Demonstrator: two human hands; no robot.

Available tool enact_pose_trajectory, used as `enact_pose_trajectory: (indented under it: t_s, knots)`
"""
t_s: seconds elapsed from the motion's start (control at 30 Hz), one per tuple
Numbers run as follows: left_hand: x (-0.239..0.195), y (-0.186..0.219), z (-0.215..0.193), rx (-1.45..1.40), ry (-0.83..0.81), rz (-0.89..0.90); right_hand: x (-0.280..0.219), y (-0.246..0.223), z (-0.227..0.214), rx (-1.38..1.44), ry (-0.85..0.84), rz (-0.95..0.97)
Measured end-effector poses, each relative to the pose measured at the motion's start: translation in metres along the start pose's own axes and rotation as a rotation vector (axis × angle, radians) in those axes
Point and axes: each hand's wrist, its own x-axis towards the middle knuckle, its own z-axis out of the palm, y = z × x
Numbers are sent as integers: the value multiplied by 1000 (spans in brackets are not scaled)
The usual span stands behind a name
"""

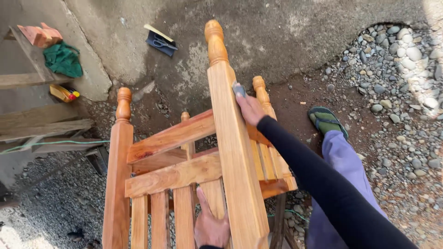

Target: The person sands the wooden frame of a chair using a sanding block. They smooth the surface of the armrests and the back slats, moving the block back and forth along the wood grain.

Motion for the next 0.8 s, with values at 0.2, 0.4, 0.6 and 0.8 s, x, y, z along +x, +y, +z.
enact_pose_trajectory:
  t_s: [0.2,0.4,0.6,0.8]
  knots:
    - [-1,14,-2,7,-29,-138,9,-7,2,-14,2,146]
    - [19,-42,42,-159,107,110,-126,-57,-15,133,-141,-96]
    - [9,-11,19,-102,40,-60,62,38,3,41,-22,87]
    - [-6,21,-21,-31,-80,-61,-41,-62,-7,86,-16,51]
